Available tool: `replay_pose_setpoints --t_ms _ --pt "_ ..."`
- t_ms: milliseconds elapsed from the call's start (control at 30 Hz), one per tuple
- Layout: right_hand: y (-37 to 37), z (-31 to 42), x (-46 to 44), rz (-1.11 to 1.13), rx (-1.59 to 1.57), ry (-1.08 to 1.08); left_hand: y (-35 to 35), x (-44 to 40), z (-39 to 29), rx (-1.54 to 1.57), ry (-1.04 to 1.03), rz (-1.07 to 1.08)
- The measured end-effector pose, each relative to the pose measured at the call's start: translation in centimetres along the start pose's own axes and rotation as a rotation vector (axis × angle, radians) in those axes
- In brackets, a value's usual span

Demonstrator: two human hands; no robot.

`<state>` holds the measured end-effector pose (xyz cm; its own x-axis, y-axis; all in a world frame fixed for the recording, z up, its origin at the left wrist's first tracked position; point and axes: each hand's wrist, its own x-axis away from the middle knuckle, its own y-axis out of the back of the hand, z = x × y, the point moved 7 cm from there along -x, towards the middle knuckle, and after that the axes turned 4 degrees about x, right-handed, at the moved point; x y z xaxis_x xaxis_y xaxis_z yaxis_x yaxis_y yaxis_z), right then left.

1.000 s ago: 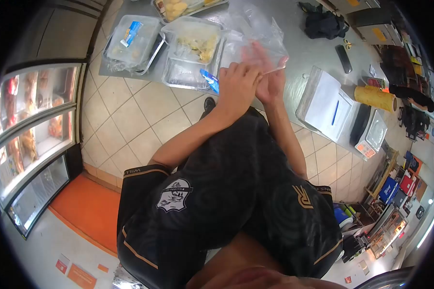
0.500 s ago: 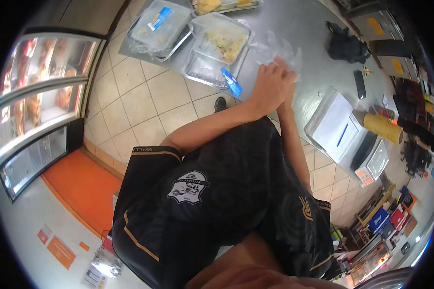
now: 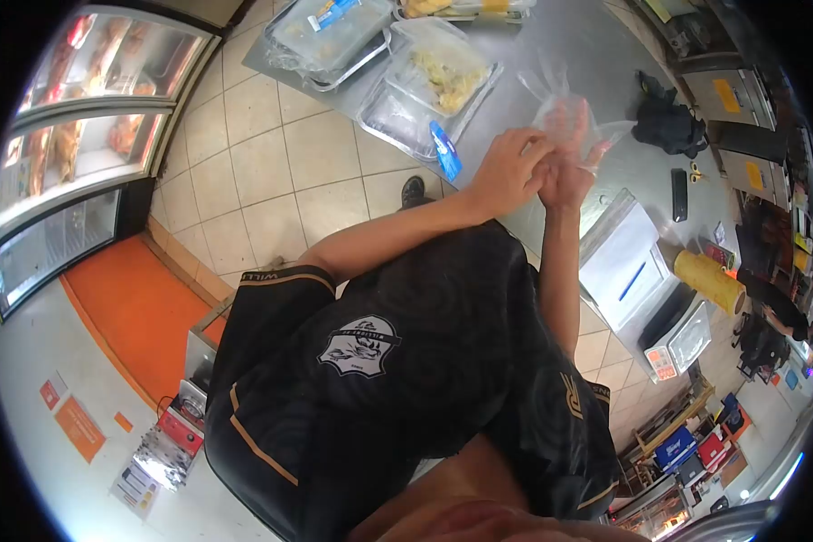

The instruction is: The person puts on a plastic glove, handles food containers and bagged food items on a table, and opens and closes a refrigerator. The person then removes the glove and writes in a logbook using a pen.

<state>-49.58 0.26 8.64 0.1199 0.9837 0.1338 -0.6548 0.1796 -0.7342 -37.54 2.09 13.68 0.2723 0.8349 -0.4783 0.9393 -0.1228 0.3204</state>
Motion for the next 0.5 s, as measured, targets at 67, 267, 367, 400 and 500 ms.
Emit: replay_pose_setpoints --t_ms 67,267,367,400,500 --pt "-0.2 -0.1 -0.2 0.040 -0.039 -0.043 -1.0 -1.0 0.2 -0.005 -0.011 -0.015" --pt "4.9 -0.5 -2.9 -0.040 -0.366 -0.053 -4.1 -2.3 1.2 0.010 -0.048 0.135" --pt "4.9 0.6 -2.6 -0.099 -0.303 0.028 -4.9 -2.4 1.7 0.004 -0.037 0.254" --pt "4.5 0.9 -2.3 -0.104 -0.266 0.057 -5.2 -2.4 1.8 -0.004 -0.026 0.298" --pt "3.6 2.2 -1.8 -0.066 -0.158 0.108 -6.1 -2.7 2.0 0.064 -0.011 0.339"
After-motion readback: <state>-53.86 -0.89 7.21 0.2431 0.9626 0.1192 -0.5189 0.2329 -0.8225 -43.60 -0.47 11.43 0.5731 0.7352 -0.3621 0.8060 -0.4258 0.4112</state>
